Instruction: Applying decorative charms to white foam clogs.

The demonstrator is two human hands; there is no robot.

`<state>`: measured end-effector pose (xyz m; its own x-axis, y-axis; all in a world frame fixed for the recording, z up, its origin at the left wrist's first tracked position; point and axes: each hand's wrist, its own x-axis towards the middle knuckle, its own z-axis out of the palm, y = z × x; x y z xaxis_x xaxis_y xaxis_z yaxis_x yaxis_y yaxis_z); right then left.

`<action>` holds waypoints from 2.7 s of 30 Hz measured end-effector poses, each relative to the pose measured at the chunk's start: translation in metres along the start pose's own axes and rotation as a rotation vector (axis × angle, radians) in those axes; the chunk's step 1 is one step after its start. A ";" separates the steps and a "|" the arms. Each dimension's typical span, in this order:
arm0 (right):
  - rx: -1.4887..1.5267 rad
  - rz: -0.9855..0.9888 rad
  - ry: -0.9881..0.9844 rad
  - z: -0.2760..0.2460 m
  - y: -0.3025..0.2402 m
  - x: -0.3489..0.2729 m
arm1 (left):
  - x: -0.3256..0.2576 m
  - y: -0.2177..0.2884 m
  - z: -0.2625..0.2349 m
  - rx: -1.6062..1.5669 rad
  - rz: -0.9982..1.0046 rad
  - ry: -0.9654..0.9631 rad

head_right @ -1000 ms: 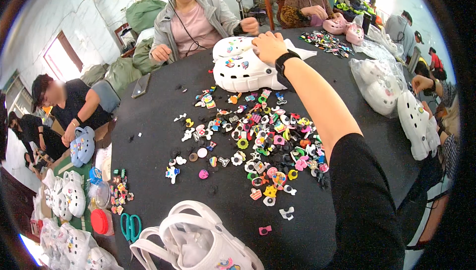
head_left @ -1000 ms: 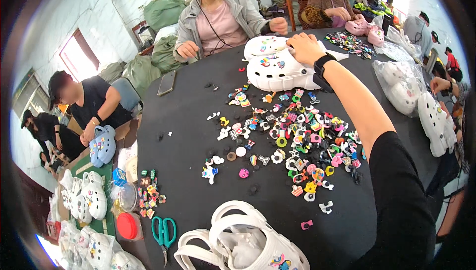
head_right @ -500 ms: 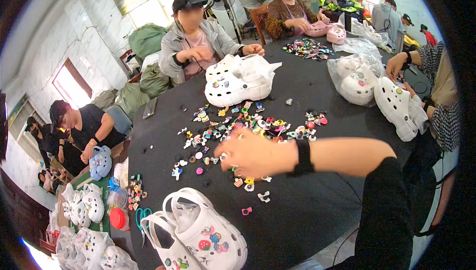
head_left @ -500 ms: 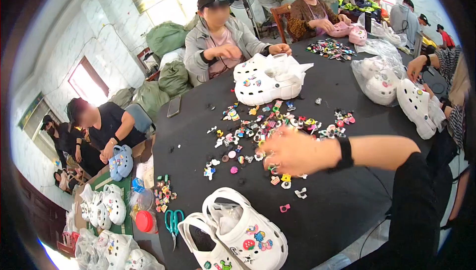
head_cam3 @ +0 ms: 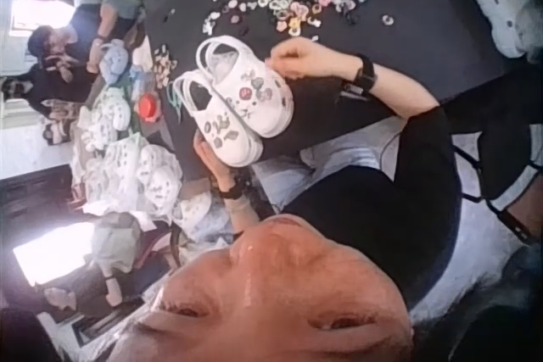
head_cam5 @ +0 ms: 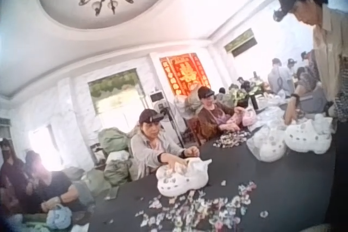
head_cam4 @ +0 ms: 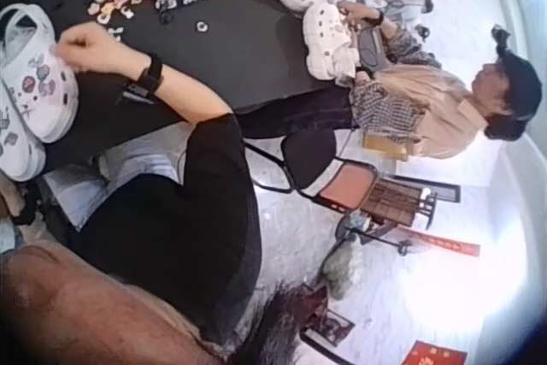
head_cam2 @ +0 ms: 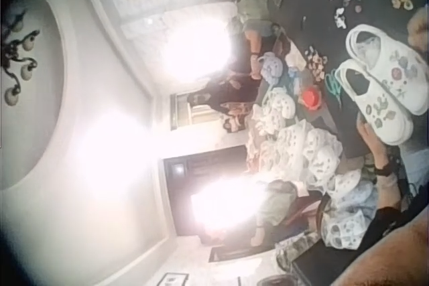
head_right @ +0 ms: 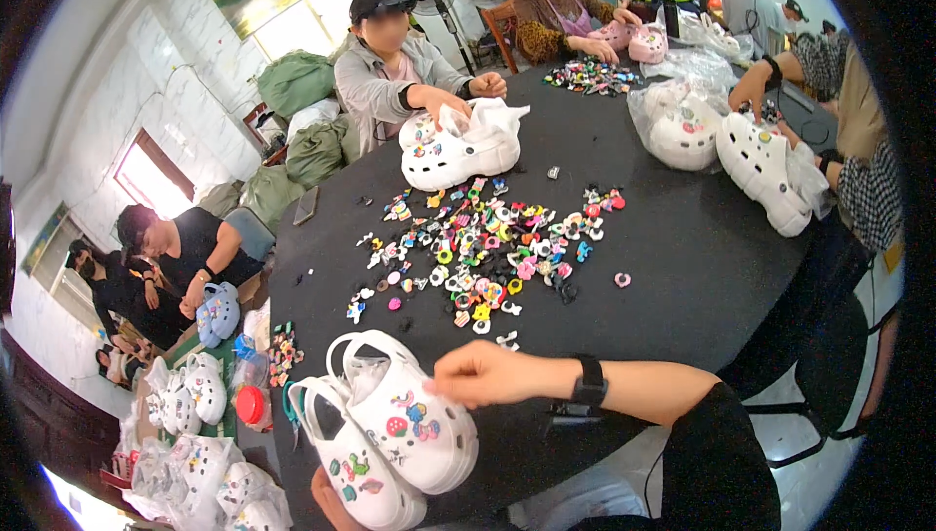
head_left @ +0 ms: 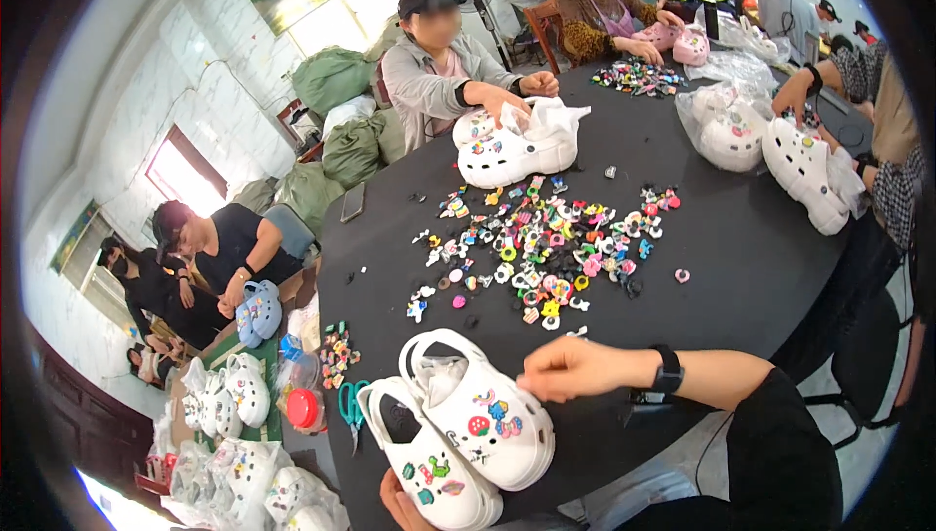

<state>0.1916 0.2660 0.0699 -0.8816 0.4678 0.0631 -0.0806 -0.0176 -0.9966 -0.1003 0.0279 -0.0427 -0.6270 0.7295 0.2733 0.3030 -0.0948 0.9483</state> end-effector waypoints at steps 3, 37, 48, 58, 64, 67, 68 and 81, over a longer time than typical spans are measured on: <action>0.079 0.172 -0.009 -0.012 0.018 0.009 | 0.001 -0.006 -0.007 0.025 -0.057 -0.024; -0.864 0.001 0.147 0.002 -0.002 0.046 | 0.004 0.032 0.024 0.100 -0.013 -0.024; -1.176 -0.331 0.364 0.020 0.022 0.041 | 0.004 0.030 0.024 0.100 -0.017 -0.005; -0.807 -0.376 0.153 -0.003 0.027 0.047 | 0.003 0.029 0.023 0.072 -0.018 -0.002; -0.529 -0.241 0.050 -0.012 0.032 0.050 | 0.002 0.024 0.022 0.070 -0.010 0.004; -0.529 -0.295 0.073 -0.015 0.034 0.050 | 0.002 0.024 0.022 0.052 -0.012 0.011; -0.544 -0.299 0.053 -0.015 0.032 0.051 | 0.002 0.025 0.022 0.051 -0.013 0.012; -0.158 -0.111 -0.081 -0.035 0.047 0.051 | 0.003 0.020 0.022 0.012 -0.014 0.004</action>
<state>0.1591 0.3203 0.0249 -0.9063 0.3867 0.1708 -0.1112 0.1716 -0.9789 -0.0802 0.0432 -0.0262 -0.6340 0.7281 0.2606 0.3029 -0.0762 0.9500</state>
